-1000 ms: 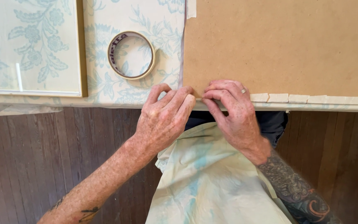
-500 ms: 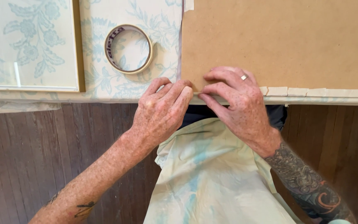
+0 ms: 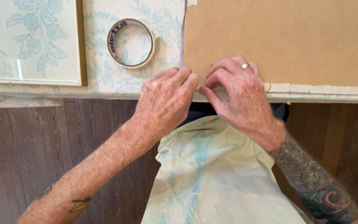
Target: Pressing down and checking the adhesion of small tape strips along the edge of a board on a workbench.
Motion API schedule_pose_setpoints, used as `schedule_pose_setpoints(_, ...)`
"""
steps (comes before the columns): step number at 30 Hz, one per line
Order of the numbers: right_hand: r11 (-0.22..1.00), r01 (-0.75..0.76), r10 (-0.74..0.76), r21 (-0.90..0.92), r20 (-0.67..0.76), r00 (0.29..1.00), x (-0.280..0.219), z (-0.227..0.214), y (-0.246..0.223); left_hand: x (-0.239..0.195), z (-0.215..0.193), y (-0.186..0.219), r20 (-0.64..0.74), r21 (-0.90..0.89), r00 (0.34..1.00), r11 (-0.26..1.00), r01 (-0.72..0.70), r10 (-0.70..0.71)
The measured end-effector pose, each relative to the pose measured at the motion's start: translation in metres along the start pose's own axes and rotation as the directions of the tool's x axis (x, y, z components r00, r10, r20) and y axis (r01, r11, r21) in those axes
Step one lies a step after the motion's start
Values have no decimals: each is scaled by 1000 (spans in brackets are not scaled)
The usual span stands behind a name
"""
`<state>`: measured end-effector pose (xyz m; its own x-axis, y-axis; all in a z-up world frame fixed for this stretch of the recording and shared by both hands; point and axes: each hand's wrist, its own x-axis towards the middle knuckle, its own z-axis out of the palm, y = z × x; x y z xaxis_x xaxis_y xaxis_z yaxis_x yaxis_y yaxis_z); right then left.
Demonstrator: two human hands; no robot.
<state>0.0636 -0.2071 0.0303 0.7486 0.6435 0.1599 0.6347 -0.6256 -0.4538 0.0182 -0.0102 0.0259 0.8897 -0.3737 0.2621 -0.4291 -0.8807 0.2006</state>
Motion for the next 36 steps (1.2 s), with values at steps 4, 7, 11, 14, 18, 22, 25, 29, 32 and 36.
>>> schedule_pose_setpoints(4,999,-19,22,-36,74,997,8,-9,-3,4,-1,1,55,34,998,999,-13,11)
schedule_pose_setpoints(7,1000,-21,21,-1,86,996,14,-14,-1,7,2,-2,-6,-3,997,997,-79,79)
schedule_pose_setpoints(11,1000,-19,19,-4,176,984,20,-14,5,10,4,-5,38,-49,999,999,-17,19)
schedule_pose_setpoints(14,999,-40,33,26,227,973,24,-14,8,11,3,-9,52,-28,999,1000,-8,10)
schedule_pose_setpoints(18,997,-67,54,29,307,950,30,-17,11,18,1,-10,173,41,985,999,9,-16)
schedule_pose_setpoints(22,997,-77,66,23,301,951,32,-15,14,27,1,-23,83,-4,997,1000,4,-4)
schedule_pose_setpoints(25,995,-102,88,24,337,937,34,-14,16,41,-10,-26,317,169,942,984,61,-113)
schedule_pose_setpoints(29,971,-238,212,-1,457,864,48,-22,9,46,-2,-33,399,85,916,996,11,-44)
schedule_pose_setpoints(32,967,-256,219,10,486,846,44,-19,13,30,-7,-23,158,70,985,994,-78,66)
schedule_pose_setpoints(36,973,-221,168,59,473,865,51,-21,21,12,-11,-12,32,183,993,976,-121,117)
